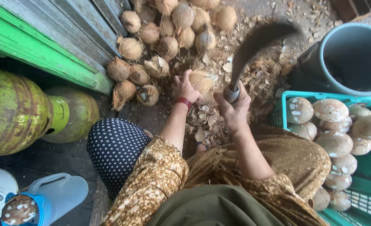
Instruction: The person sits on the ground and uses a curved knife to remove the husk from a coconut. They rotate the coconut and repeatedly strike the husk with the knife, then place the husked coconut into a nearby crate.
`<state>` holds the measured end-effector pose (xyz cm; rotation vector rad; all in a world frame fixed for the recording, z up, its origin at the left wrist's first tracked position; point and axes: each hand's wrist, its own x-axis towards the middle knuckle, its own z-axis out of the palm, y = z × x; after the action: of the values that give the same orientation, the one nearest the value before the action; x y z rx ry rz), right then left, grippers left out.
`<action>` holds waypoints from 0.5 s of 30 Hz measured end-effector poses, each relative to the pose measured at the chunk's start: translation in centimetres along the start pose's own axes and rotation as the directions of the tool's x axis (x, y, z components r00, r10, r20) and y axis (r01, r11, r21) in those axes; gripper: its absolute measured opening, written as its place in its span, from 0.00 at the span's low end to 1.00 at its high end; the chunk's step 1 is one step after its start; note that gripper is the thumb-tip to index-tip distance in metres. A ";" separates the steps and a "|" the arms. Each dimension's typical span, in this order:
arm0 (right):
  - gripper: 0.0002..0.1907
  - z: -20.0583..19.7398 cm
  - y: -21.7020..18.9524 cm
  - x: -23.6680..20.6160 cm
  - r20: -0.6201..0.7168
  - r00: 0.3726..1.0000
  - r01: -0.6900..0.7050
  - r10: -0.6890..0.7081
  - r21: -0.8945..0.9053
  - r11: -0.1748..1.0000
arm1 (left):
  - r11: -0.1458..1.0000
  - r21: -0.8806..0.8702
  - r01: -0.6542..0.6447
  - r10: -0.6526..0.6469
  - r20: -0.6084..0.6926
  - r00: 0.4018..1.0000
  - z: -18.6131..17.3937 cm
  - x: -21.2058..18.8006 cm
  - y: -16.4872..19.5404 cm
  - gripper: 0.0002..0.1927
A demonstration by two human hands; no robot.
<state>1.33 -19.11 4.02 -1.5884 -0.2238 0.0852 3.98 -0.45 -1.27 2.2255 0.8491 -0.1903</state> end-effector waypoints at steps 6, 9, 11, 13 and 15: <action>0.09 2.2 3.4 -0.5 0.029 0.681 -0.672 0.732 -0.372 0.640 | 0.976 0.174 -0.134 0.141 -0.027 0.990 1.0 0.3 -0.7 0.58; 0.13 0.4 2.3 0.7 0.040 0.843 -0.485 0.536 -0.375 0.790 | 0.992 -0.032 -0.121 0.119 -0.064 0.991 1.3 0.4 -1.7 0.64; 0.12 -0.2 1.9 1.2 0.041 0.953 -0.282 0.300 -0.242 0.928 | 0.988 -0.050 -0.144 0.140 -0.082 0.987 1.5 0.7 -2.1 0.63; 0.10 0.1 2.4 1.2 -0.040 0.987 -0.154 0.153 -0.035 0.987 | 0.989 -0.036 -0.140 0.138 -0.063 0.988 1.6 1.0 -2.5 0.63; 0.11 2.0 3.9 0.4 -0.073 0.971 -0.236 0.229 -0.121 0.964 | 0.994 -0.019 -0.111 0.110 -0.042 0.993 1.3 1.4 -2.7 0.64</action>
<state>1.68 -17.12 0.06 -1.7393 0.0049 0.2095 3.58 0.73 -4.33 2.2558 0.7432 -0.0831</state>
